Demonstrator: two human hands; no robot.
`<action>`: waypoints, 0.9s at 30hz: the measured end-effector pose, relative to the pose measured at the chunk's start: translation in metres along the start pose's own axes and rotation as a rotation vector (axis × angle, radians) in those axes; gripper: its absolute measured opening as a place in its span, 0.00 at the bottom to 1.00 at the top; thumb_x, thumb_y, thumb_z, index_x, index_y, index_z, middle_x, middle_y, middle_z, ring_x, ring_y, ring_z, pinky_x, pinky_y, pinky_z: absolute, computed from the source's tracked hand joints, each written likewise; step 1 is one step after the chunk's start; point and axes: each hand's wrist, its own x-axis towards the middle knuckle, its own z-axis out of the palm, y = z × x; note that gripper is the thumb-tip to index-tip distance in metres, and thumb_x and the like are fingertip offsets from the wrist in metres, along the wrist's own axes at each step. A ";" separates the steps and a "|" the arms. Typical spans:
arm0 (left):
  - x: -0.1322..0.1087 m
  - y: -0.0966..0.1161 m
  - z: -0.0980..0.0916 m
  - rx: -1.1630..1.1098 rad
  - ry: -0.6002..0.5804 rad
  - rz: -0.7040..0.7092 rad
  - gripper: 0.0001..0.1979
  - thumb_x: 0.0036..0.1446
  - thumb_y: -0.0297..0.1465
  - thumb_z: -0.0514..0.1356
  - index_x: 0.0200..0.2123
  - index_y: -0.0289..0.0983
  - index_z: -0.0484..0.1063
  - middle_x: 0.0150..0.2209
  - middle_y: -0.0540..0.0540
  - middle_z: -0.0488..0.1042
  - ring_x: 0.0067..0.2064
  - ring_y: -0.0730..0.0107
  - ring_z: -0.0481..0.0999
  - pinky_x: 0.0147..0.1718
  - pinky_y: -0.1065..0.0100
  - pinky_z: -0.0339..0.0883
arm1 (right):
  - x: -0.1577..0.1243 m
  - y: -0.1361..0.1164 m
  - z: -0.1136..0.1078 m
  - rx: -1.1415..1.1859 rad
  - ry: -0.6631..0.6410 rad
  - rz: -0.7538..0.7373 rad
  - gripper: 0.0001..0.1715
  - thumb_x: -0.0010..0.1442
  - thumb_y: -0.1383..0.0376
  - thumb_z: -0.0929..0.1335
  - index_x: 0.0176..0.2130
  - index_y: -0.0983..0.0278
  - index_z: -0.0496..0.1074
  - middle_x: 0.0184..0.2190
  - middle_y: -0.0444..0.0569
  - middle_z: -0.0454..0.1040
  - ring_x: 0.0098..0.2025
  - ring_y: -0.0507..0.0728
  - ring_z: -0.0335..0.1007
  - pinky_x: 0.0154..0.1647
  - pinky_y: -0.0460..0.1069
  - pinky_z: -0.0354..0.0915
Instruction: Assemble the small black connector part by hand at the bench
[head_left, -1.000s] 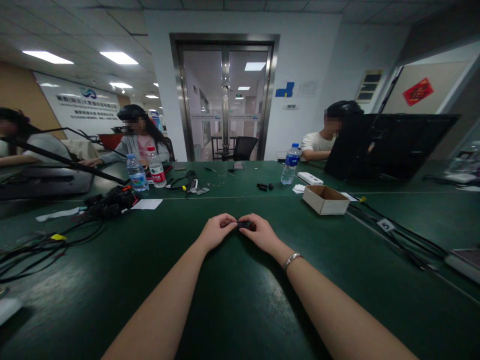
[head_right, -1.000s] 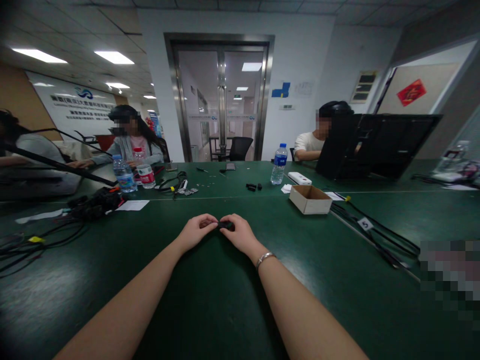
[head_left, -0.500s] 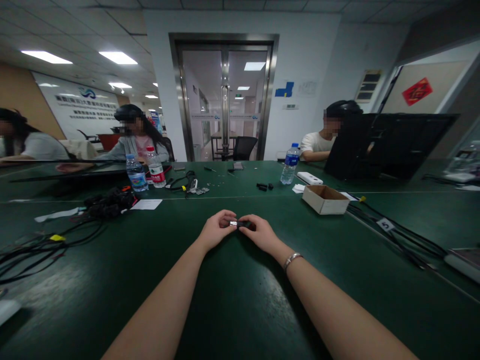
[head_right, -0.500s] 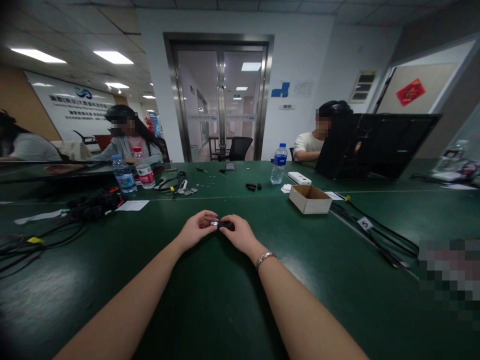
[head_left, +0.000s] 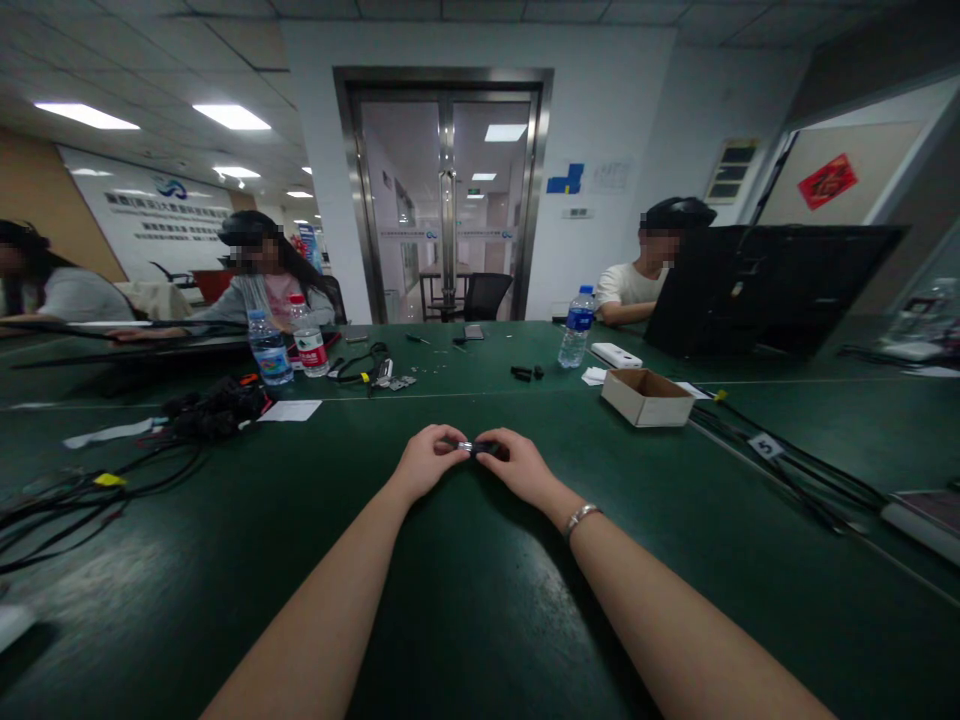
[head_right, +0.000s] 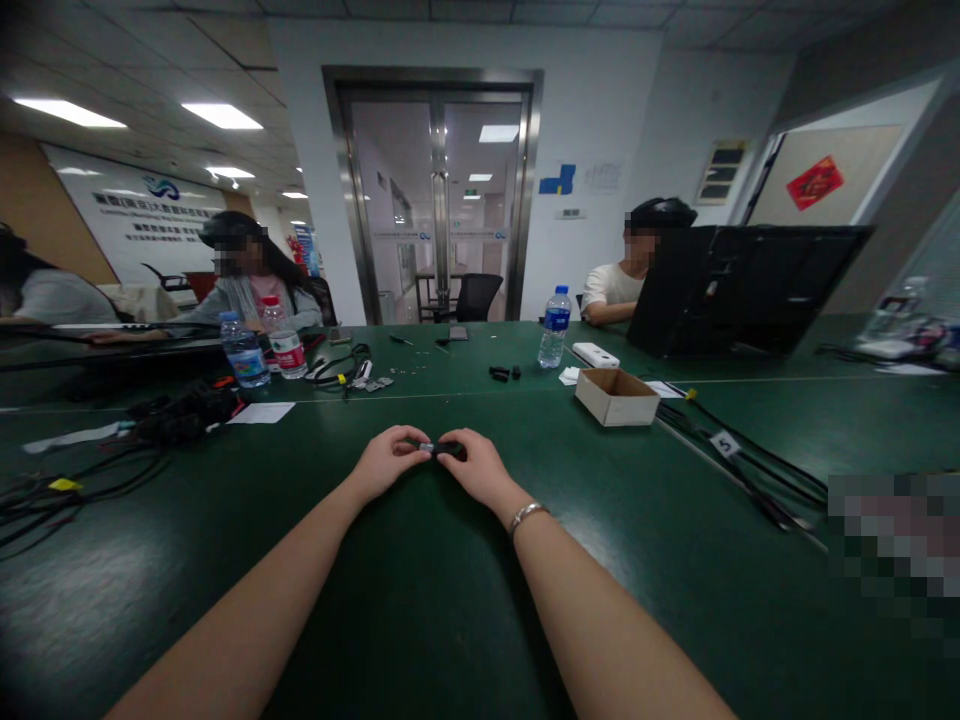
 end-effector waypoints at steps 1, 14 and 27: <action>-0.001 0.002 0.000 0.031 -0.016 -0.007 0.13 0.47 0.35 0.66 0.36 0.38 0.74 0.39 0.47 0.73 0.37 0.69 0.75 0.41 0.64 0.70 | 0.000 0.000 0.000 0.000 0.003 0.004 0.12 0.54 0.69 0.69 0.41 0.64 0.74 0.37 0.48 0.74 0.37 0.53 0.68 0.39 0.48 0.64; -0.004 0.018 -0.004 -0.104 -0.042 -0.035 0.14 0.48 0.31 0.65 0.40 0.37 0.73 0.41 0.44 0.74 0.42 0.66 0.75 0.47 0.60 0.69 | 0.000 -0.002 -0.002 0.017 -0.003 0.016 0.11 0.55 0.68 0.69 0.41 0.64 0.74 0.37 0.47 0.74 0.37 0.53 0.68 0.40 0.48 0.64; 0.000 0.004 -0.005 -0.223 0.021 -0.031 0.19 0.41 0.33 0.69 0.40 0.37 0.72 0.50 0.42 0.68 0.45 0.63 0.75 0.50 0.57 0.68 | 0.000 0.000 0.000 0.015 0.009 0.019 0.12 0.54 0.68 0.69 0.41 0.64 0.74 0.38 0.47 0.74 0.38 0.53 0.69 0.41 0.48 0.64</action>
